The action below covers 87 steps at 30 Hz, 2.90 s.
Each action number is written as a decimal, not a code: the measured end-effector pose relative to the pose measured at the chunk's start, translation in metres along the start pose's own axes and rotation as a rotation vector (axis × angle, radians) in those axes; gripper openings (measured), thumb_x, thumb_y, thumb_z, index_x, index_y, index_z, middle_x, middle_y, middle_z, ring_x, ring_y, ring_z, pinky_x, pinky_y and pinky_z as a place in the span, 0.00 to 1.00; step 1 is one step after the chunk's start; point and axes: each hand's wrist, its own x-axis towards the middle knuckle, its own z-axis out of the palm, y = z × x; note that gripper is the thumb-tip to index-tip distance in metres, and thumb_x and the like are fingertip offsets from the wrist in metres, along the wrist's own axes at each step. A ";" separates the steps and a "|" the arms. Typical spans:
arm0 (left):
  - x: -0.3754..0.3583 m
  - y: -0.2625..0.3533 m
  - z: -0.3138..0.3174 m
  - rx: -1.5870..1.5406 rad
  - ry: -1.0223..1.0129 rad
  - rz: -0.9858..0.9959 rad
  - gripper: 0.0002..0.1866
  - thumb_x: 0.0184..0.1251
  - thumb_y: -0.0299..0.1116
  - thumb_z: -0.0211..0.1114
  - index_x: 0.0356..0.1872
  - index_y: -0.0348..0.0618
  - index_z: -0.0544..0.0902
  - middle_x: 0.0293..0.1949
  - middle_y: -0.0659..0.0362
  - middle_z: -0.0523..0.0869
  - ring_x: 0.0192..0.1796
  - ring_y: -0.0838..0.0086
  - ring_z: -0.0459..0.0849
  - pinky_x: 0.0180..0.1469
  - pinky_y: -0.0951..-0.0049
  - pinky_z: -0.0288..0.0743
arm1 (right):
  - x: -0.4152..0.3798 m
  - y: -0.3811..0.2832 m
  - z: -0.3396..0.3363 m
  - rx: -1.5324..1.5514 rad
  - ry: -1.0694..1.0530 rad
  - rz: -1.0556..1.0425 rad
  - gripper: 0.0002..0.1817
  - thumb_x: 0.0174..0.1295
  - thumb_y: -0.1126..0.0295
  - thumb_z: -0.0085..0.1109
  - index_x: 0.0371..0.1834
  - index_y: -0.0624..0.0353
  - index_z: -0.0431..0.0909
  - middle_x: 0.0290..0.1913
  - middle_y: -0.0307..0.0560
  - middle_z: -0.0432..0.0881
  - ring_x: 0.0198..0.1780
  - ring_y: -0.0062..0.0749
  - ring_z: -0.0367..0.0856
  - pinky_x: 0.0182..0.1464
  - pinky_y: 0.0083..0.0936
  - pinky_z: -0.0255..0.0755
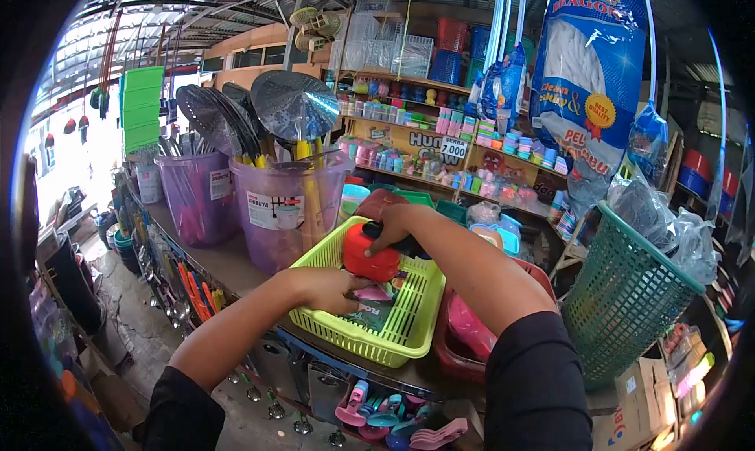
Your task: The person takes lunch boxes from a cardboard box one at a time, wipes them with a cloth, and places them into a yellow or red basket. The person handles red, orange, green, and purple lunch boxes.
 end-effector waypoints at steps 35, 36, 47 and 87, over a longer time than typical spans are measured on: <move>-0.276 0.027 0.284 -1.282 1.557 0.010 0.23 0.77 0.39 0.57 0.64 0.38 0.64 0.54 0.53 0.78 0.56 0.73 0.77 0.60 0.72 0.69 | -0.212 -0.367 0.192 1.035 0.599 -0.838 0.37 0.55 0.63 0.65 0.68 0.71 0.69 0.63 0.63 0.77 0.64 0.57 0.76 0.68 0.42 0.63; -0.285 0.023 0.304 -1.350 1.559 -0.101 0.21 0.77 0.38 0.56 0.63 0.38 0.65 0.53 0.53 0.78 0.56 0.73 0.77 0.60 0.72 0.70 | -0.199 -0.383 0.207 1.109 0.478 -0.885 0.38 0.55 0.63 0.65 0.69 0.71 0.68 0.65 0.63 0.76 0.67 0.57 0.74 0.71 0.42 0.60; -0.412 0.054 0.421 -0.887 1.811 -1.474 0.23 0.75 0.48 0.59 0.57 0.38 0.71 0.43 0.48 0.86 0.45 0.61 0.88 0.47 0.62 0.77 | -0.078 -0.539 0.356 1.720 -1.100 -0.564 0.32 0.52 0.68 0.61 0.62 0.70 0.71 0.58 0.60 0.79 0.60 0.51 0.78 0.68 0.46 0.69; -0.633 0.316 0.605 -0.297 0.653 -2.876 0.29 0.52 0.33 0.73 0.56 0.36 0.74 0.53 0.42 0.79 0.56 0.49 0.81 0.58 0.52 0.78 | -0.201 -0.629 0.416 1.204 -1.750 -0.438 0.26 0.57 0.67 0.55 0.58 0.68 0.72 0.55 0.56 0.79 0.57 0.49 0.79 0.60 0.46 0.75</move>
